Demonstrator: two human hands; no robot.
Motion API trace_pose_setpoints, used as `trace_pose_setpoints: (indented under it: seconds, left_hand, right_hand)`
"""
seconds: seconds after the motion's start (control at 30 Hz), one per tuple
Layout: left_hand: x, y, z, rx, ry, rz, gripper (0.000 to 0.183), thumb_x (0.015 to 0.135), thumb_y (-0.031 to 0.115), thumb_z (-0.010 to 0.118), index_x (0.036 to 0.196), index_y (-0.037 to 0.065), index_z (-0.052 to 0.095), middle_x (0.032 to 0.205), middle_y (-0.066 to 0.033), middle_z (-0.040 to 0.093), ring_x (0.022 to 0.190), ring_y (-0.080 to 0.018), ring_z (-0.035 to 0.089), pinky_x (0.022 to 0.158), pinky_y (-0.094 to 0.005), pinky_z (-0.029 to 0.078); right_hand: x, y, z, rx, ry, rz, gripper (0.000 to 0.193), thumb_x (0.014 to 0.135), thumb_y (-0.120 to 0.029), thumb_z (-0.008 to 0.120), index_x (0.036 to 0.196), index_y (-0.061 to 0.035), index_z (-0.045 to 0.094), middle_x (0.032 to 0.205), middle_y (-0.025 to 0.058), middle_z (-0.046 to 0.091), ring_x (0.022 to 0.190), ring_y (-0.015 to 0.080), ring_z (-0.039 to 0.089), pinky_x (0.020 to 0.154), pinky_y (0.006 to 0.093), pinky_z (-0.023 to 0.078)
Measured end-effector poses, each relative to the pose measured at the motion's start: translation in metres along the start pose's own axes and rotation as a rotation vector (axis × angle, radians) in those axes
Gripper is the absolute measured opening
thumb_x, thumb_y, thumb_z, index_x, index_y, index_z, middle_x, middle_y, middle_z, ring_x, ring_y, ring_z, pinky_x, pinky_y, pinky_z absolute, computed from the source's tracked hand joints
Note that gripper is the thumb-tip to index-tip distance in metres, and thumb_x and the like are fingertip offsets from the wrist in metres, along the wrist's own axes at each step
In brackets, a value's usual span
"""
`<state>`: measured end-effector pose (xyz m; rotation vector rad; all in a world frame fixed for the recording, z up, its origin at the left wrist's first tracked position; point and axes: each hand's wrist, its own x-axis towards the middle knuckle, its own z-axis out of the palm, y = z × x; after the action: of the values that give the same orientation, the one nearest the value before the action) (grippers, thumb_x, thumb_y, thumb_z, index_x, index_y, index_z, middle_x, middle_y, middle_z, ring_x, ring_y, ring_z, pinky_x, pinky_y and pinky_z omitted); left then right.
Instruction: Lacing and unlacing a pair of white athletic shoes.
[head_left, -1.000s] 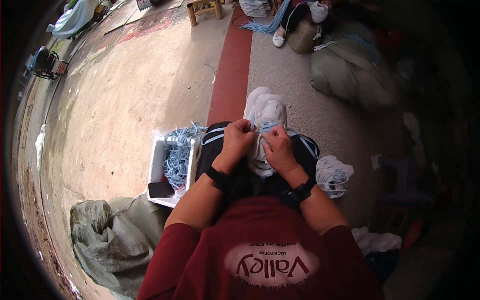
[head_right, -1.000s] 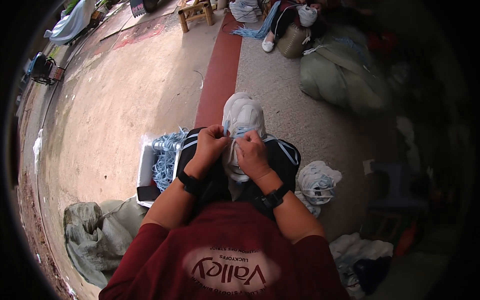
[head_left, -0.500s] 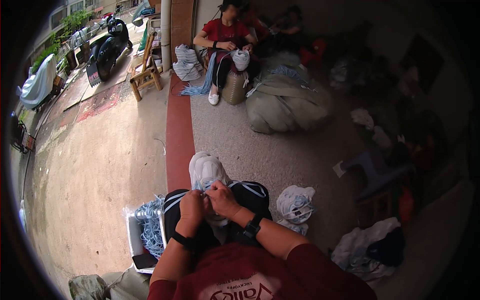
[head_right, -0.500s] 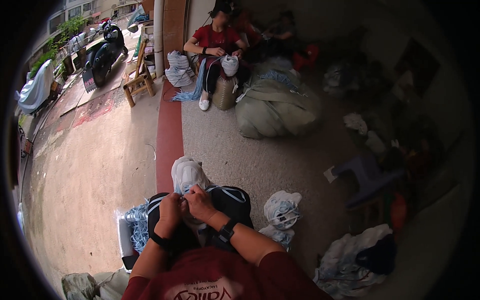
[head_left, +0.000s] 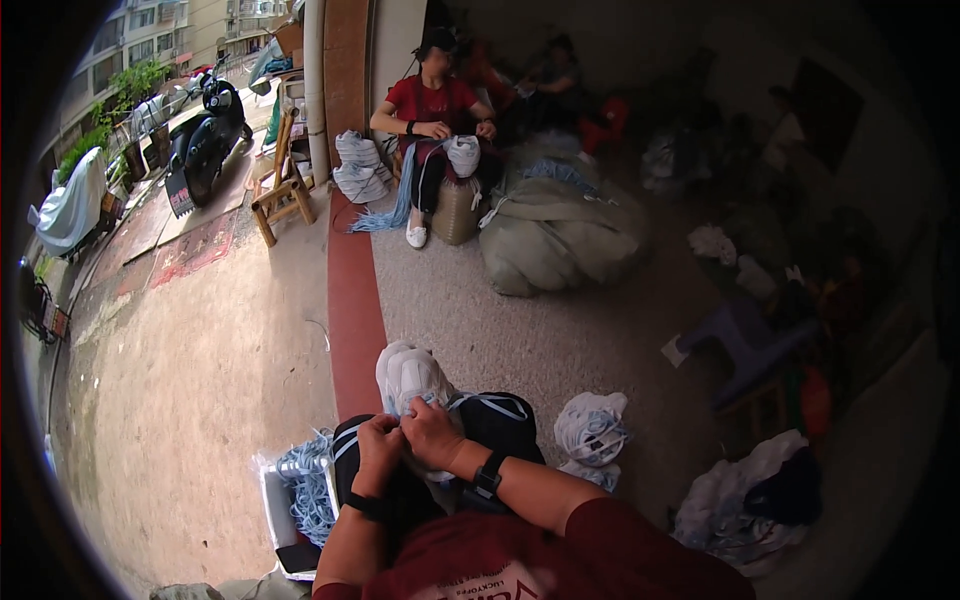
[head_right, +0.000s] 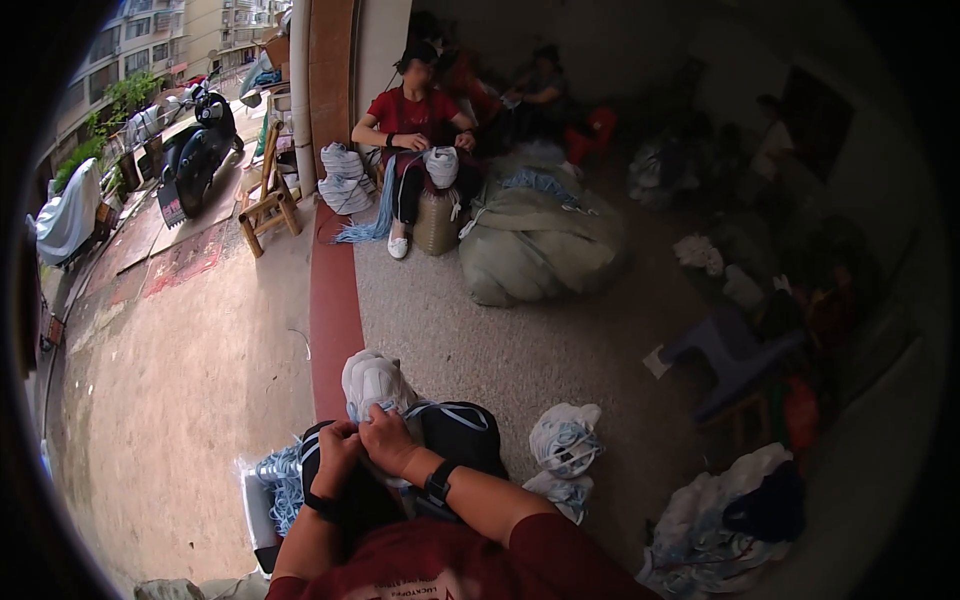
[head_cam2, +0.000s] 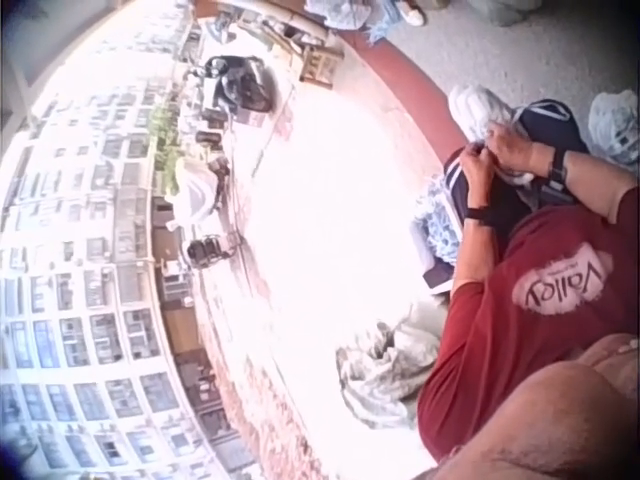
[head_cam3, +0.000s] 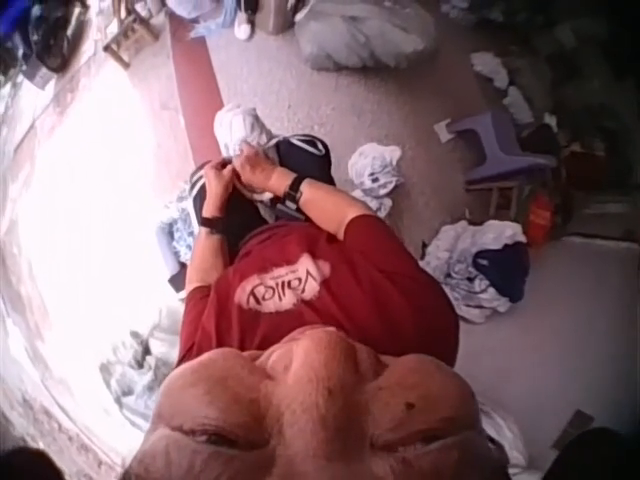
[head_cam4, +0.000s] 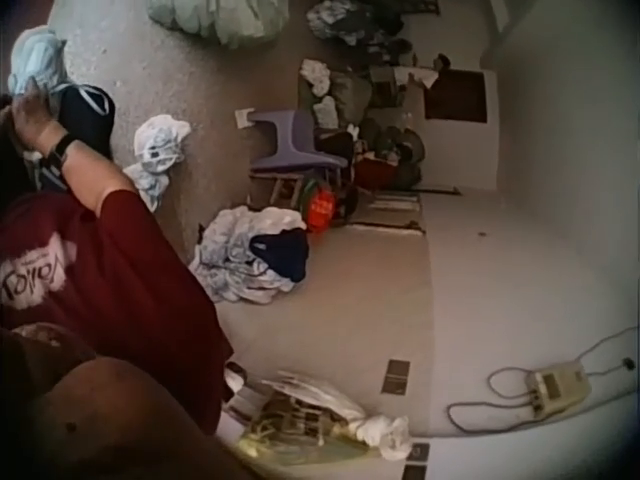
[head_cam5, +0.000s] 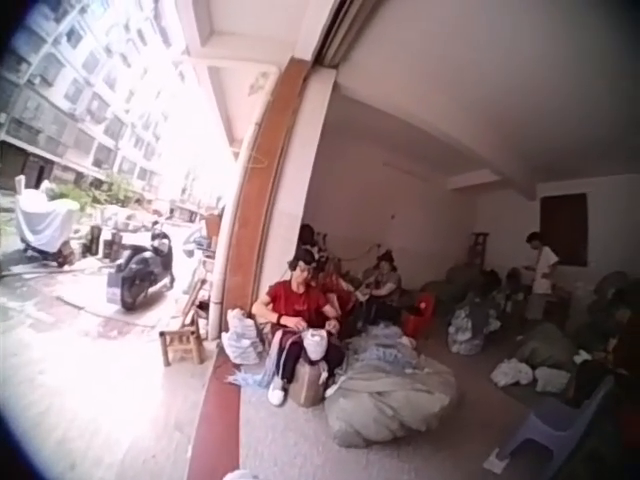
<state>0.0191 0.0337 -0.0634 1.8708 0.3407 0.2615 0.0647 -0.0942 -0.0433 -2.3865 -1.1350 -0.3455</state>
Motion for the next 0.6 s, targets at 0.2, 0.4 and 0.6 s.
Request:
trace_pose_setpoints:
  seconds: [0.2,0.4,0.6]
  left_hand:
    - [-0.002,0.002,-0.003,-0.004,0.000,-0.022,0.013,0.065,0.004,0.061,0.075,-0.003,0.063,0.064,-0.0114,0.062,0.060,-0.0173,0.060,0.060,-0.0288,0.047]
    - [-0.005,0.002,0.004,0.021,0.042,0.133,0.016,0.066,0.003,0.062,0.082,0.001,0.062,0.070,-0.0087,0.061,0.066,-0.0203,0.058,0.064,-0.0293,0.047]
    - [-0.011,0.060,-0.001,0.051,-0.147,0.637,0.019,0.067,-0.001,0.062,0.085,0.006,0.065,0.078,-0.0089,0.062,0.081,-0.0266,0.057,0.072,-0.0321,0.046]
  right_hand:
    - [0.002,-0.005,-0.020,0.064,-0.088,-0.077,0.008,0.071,-0.011,0.057,0.071,-0.0030,0.060,0.087,0.0157,0.054,0.079,0.0304,0.054,0.071,0.0398,0.045]
    - [-0.014,0.023,-0.064,0.750,-0.275,-0.018,0.005,0.076,-0.003,0.060,0.074,-0.0002,0.056,0.081,0.0094,0.050,0.077,0.0243,0.053,0.070,0.0319,0.043]
    - [-0.013,0.038,-0.060,0.676,-0.105,0.146,0.004,0.077,-0.005,0.060,0.078,-0.0006,0.059,0.080,0.0111,0.054,0.077,0.0237,0.056,0.070,0.0307,0.044]
